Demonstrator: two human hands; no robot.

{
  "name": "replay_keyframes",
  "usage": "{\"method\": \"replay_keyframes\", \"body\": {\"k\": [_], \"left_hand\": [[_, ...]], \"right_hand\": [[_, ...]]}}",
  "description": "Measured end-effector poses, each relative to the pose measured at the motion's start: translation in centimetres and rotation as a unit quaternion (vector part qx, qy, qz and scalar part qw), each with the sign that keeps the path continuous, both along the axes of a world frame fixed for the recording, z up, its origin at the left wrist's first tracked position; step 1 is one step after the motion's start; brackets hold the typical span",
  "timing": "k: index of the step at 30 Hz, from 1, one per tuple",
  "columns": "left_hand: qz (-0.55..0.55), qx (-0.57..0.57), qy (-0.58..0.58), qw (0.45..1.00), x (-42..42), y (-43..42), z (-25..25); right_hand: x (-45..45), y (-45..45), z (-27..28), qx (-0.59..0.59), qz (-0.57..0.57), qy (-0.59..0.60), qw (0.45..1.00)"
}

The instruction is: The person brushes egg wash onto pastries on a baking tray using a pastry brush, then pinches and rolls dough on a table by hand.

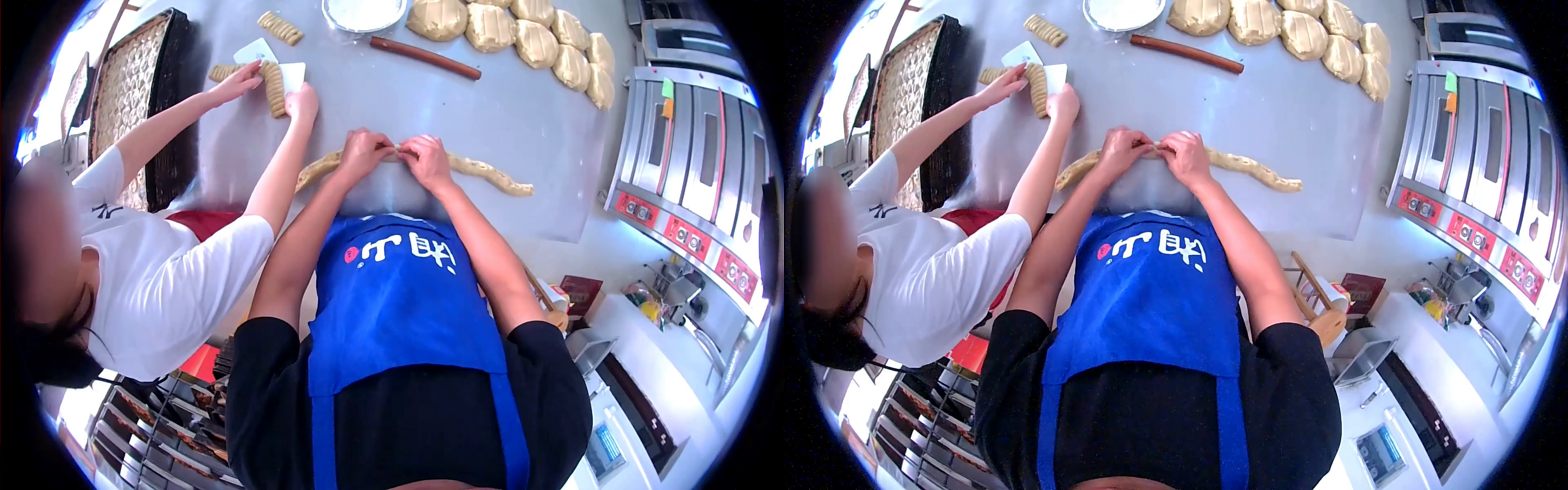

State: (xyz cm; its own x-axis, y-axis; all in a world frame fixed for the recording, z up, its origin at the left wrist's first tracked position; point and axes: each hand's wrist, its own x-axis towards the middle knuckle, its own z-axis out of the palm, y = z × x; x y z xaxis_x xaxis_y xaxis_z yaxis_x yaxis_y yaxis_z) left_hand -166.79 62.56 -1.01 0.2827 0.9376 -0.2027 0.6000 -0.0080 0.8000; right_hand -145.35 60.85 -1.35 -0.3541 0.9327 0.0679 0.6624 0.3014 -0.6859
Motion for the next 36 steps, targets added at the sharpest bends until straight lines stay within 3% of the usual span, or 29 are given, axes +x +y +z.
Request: {"method": "replay_keyframes", "body": {"k": [1,3,5,8,10,11,13,15,16,17,19,22,26,28,30,31,33,36], "left_hand": [[0.023,-0.05,-0.023,0.998,0.0,-0.1,0.1],[0.015,-0.045,-0.021,0.999,0.0,-0.2,0.0],[0.007,-0.041,-0.018,0.999,0.0,-0.4,-0.7],[0.072,-0.077,-0.117,0.988,-0.2,-1.2,-1.6],[0.088,0.061,-0.002,0.994,-0.9,-2.2,-0.1],[0.084,0.062,-0.002,0.995,-1.4,-2.6,0.6],[0.021,0.208,0.086,0.974,-2.6,-3.8,1.3],[0.013,0.213,0.064,0.975,-3.6,-3.9,-0.5],[-0.003,0.219,0.038,0.975,-3.9,-3.6,-1.0],[0.002,0.219,0.038,0.975,-4.1,-3.2,-1.5],[-0.035,0.114,0.055,0.991,-4.2,-2.3,-0.9],[-0.022,0.115,0.046,0.992,-3.9,-1.8,1.3],[-0.052,0.12,-0.005,0.991,-3.8,-1.2,-0.2],[-0.015,0.076,-0.013,0.997,-3.4,-1.0,-0.7],[-0.002,0.038,-0.024,0.999,-3.2,-1.1,-0.6],[0.011,-0.001,-0.035,0.999,-3.2,-1.3,-0.4],[0.018,-0.003,-0.041,0.999,-3.4,-1.8,0.0],[0.021,-0.001,-0.042,0.999,-3.2,-2.7,0.3]], "right_hand": [[-0.3,0.0,0.1,0.0,0.001,0.001,1.0],[-1.0,0.2,0.5,-0.091,-0.09,0.066,0.99],[-1.4,0.8,1.1,-0.079,-0.053,0.043,0.995],[-1.4,0.8,0.6,-0.068,-0.024,-0.009,0.997],[-1.1,0.9,-0.1,-0.067,-0.036,-0.037,0.996],[-1.1,1.0,-0.5,-0.077,-0.032,-0.017,0.996],[-1.7,1.0,0.0,-0.088,-0.02,0.004,0.996],[-3.0,0.7,0.6,0.04,-0.016,0.059,0.997],[-3.4,0.7,0.5,0.039,-0.009,0.059,0.997],[-3.6,0.6,0.5,0.051,0.024,0.044,0.997],[-3.7,0.6,-0.3,0.065,0.06,0.028,0.996],[-4.3,0.8,-0.9,0.038,0.045,0.028,0.998],[-4.2,0.8,-1.0,0.016,0.036,0.024,0.999],[-4.2,0.9,-0.5,0.006,0.026,0.015,1.0],[-4.5,1.3,-0.3,-0.119,-0.031,0.01,0.992],[-4.5,1.5,-0.4,-0.12,-0.028,0.011,0.992],[-4.4,1.7,-0.2,-0.03,0.015,0.025,0.999],[-3.9,1.8,-0.2,-0.105,0.083,-0.026,0.991]]}}
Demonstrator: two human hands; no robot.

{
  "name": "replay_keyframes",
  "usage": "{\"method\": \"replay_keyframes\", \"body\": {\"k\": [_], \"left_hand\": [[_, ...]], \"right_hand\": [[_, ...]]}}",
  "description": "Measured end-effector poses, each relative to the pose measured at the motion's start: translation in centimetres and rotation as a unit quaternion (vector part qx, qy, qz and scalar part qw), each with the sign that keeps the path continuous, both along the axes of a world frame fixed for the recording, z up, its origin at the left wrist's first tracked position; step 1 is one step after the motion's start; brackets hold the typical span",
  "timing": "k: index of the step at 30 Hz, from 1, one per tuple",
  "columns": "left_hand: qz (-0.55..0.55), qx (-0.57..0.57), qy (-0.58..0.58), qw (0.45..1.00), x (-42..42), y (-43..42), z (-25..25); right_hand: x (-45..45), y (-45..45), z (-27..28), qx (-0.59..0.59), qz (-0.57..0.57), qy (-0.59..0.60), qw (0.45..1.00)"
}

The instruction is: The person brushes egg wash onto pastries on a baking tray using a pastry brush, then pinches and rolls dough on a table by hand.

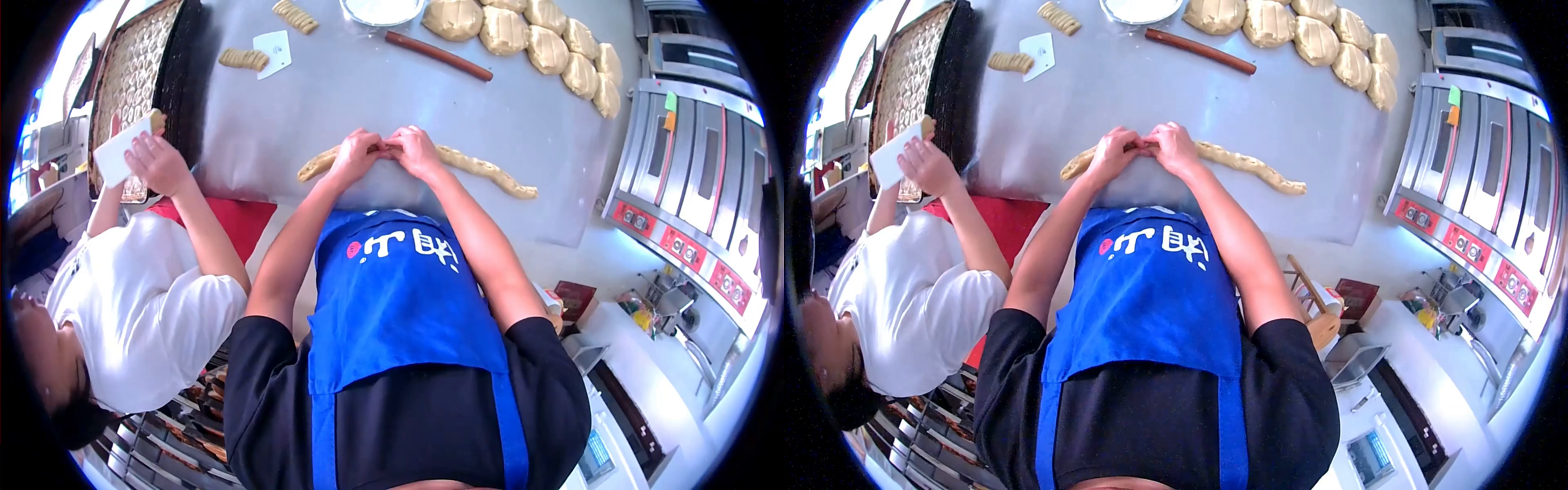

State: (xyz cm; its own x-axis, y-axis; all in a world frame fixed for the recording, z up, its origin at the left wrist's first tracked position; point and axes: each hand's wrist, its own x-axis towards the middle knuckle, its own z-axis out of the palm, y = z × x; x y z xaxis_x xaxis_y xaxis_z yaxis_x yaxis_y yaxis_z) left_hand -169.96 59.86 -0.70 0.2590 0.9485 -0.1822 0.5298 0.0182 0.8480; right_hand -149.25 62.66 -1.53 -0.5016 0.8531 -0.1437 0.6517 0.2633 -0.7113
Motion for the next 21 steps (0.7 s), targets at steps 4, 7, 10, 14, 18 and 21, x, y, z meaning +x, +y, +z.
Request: {"method": "replay_keyframes", "body": {"k": [4,7,10,14,18,21], "left_hand": [[0.098,0.177,0.006,0.979,0.7,-1.7,0.7],[0.022,0.199,0.106,0.974,-1.1,-2.5,1.1],[0.032,0.202,0.083,0.975,-1.4,-2.6,-0.1],[0.036,0.164,0.079,0.983,-1.8,-1.5,-0.8],[-0.005,0.05,0.095,0.994,-2.4,0.8,-0.2],[0.034,0.006,0.004,0.999,-2.2,0.7,-0.2]], "right_hand": [[0.2,-0.1,-0.9,-0.017,-0.029,-0.006,0.999],[0.0,-0.6,-0.5,0.054,0.007,0.008,0.998],[-0.6,-1.9,0.3,0.154,0.023,-0.001,0.988],[-1.5,-2.2,0.2,0.145,-0.029,0.038,0.988],[-1.9,-2.4,-0.6,0.134,-0.043,0.058,0.988],[-2.1,-2.2,-0.7,0.097,-0.064,0.044,0.992]]}}
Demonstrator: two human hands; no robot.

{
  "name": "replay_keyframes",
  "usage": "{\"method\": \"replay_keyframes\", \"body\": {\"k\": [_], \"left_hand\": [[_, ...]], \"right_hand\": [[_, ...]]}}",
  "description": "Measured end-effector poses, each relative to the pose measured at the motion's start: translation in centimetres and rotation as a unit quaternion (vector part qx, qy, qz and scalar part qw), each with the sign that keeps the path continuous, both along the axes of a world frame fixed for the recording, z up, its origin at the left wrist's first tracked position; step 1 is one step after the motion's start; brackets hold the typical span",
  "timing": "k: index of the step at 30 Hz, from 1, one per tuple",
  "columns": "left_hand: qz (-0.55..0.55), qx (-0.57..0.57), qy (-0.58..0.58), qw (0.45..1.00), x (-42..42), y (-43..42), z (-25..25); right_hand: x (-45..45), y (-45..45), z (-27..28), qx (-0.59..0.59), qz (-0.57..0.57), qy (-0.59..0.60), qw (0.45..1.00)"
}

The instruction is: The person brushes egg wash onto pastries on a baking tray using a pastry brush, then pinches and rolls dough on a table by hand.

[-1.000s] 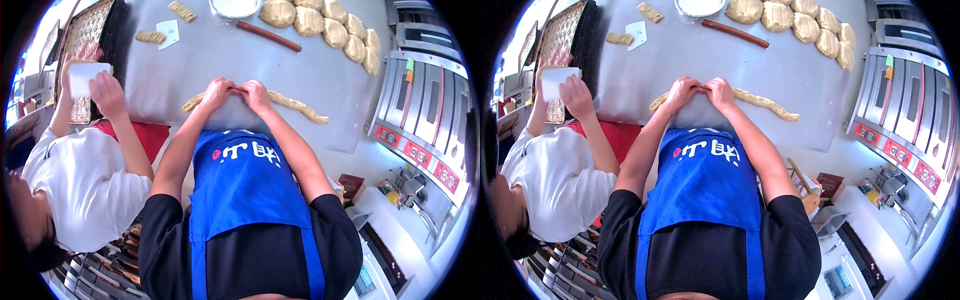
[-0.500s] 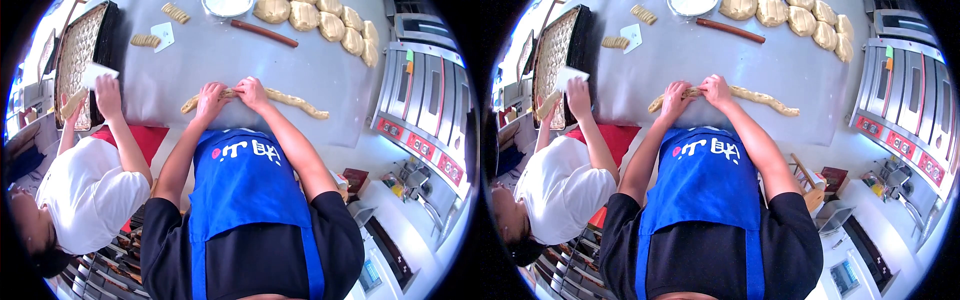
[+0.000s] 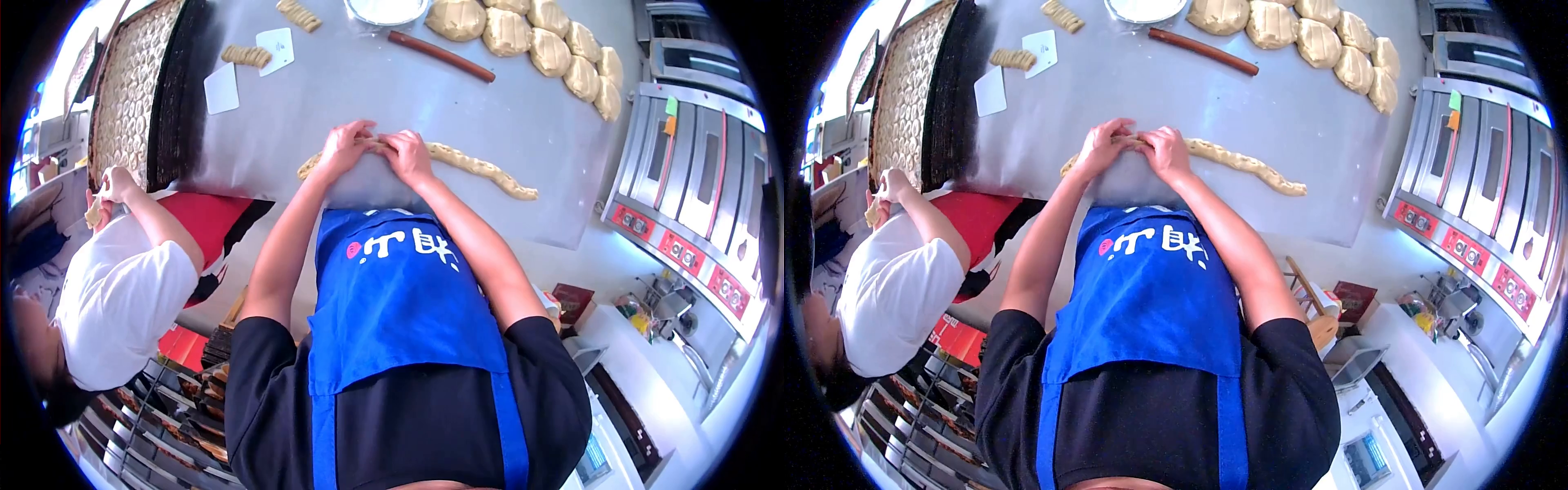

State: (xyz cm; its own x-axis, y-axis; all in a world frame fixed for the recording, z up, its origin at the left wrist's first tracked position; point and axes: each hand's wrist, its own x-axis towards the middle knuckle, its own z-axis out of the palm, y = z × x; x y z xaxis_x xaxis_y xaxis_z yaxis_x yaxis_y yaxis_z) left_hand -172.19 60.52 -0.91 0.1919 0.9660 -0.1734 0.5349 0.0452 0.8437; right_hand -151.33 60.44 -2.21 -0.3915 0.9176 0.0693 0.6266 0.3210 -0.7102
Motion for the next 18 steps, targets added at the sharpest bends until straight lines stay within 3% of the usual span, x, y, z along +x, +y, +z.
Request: {"method": "replay_keyframes", "body": {"k": [1,4,7,11,13,16,18], "left_hand": [[0.046,0.01,-0.083,0.995,0.1,-0.2,-0.1],[0.061,-0.027,-0.069,0.995,0.5,-0.6,0.0],[0.037,-0.002,-0.002,0.999,0.5,-1.1,-0.1],[0.052,0.012,0.004,0.999,0.5,-2.5,0.2],[0.083,0.165,0.114,0.976,0.2,-3.9,1.0],[0.025,0.25,0.164,0.954,-1.5,-5.2,0.5],[0.026,0.204,0.136,0.969,-2.5,-4.6,-0.1]], "right_hand": [[-0.2,0.1,0.0,0.001,0.001,0.001,1.0],[-0.5,-0.3,-0.2,-0.039,-0.041,-0.009,0.998],[-0.6,-0.6,-0.6,0.001,-0.039,0.015,0.999],[-0.5,-0.2,0.0,0.019,-0.023,0.002,1.0],[-0.5,0.1,0.5,0.012,-0.018,-0.012,1.0],[-1.3,0.4,0.6,-0.014,-0.011,0.012,1.0],[-2.0,0.3,0.5,0.124,0.064,0.018,0.99]]}}
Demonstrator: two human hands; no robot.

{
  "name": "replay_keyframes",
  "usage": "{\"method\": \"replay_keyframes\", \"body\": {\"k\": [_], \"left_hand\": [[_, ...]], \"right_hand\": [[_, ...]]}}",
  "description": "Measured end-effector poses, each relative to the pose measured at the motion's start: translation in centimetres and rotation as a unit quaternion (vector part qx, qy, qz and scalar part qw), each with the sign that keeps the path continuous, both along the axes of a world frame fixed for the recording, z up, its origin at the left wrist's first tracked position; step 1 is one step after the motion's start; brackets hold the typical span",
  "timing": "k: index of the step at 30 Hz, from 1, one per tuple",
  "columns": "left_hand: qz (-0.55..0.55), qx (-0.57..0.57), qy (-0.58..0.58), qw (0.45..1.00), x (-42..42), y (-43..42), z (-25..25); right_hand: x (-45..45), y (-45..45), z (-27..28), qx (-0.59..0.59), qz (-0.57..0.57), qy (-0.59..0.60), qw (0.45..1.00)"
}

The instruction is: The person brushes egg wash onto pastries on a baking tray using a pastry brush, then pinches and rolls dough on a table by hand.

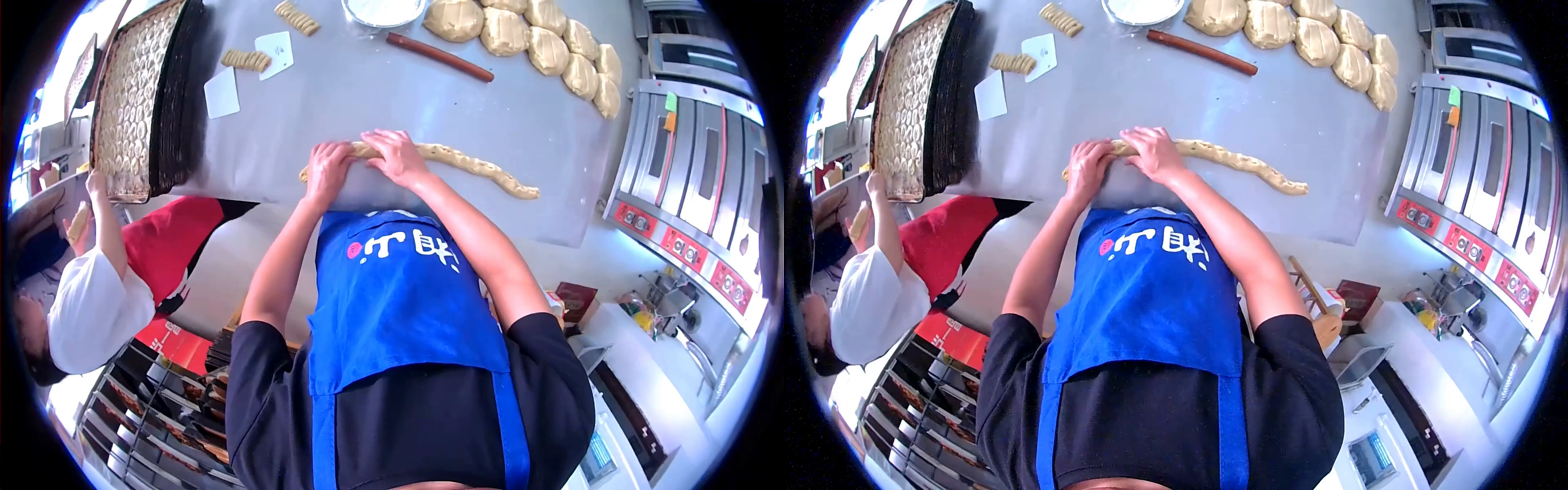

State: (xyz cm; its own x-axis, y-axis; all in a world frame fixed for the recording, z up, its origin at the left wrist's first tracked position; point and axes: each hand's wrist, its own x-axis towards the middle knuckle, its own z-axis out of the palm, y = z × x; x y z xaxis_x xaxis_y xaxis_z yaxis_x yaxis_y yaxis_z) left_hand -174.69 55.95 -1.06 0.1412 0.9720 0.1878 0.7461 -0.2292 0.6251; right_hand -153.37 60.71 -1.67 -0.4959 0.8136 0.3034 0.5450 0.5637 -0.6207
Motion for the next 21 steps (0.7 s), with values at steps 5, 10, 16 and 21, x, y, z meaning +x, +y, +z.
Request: {"method": "replay_keyframes", "body": {"k": [5,10,16,21], "left_hand": [[-0.019,-0.098,-0.075,0.992,-1.1,2.4,1.3],[-0.043,-0.174,-0.088,0.98,-1.2,2.8,0.5],[0.025,-0.17,-0.13,0.977,0.0,1.7,0.1],[0.106,-0.095,-0.117,0.983,-0.3,-0.7,1.0]], "right_hand": [[-1.2,1.1,-1.7,-0.072,0.011,-0.036,0.997],[-1.4,1.8,-0.4,-0.164,0.027,-0.063,0.984],[-1.9,1.0,0.3,-0.156,0.029,-0.05,0.986],[-2.1,-0.3,-0.3,-0.067,0.013,-0.037,0.997]]}}
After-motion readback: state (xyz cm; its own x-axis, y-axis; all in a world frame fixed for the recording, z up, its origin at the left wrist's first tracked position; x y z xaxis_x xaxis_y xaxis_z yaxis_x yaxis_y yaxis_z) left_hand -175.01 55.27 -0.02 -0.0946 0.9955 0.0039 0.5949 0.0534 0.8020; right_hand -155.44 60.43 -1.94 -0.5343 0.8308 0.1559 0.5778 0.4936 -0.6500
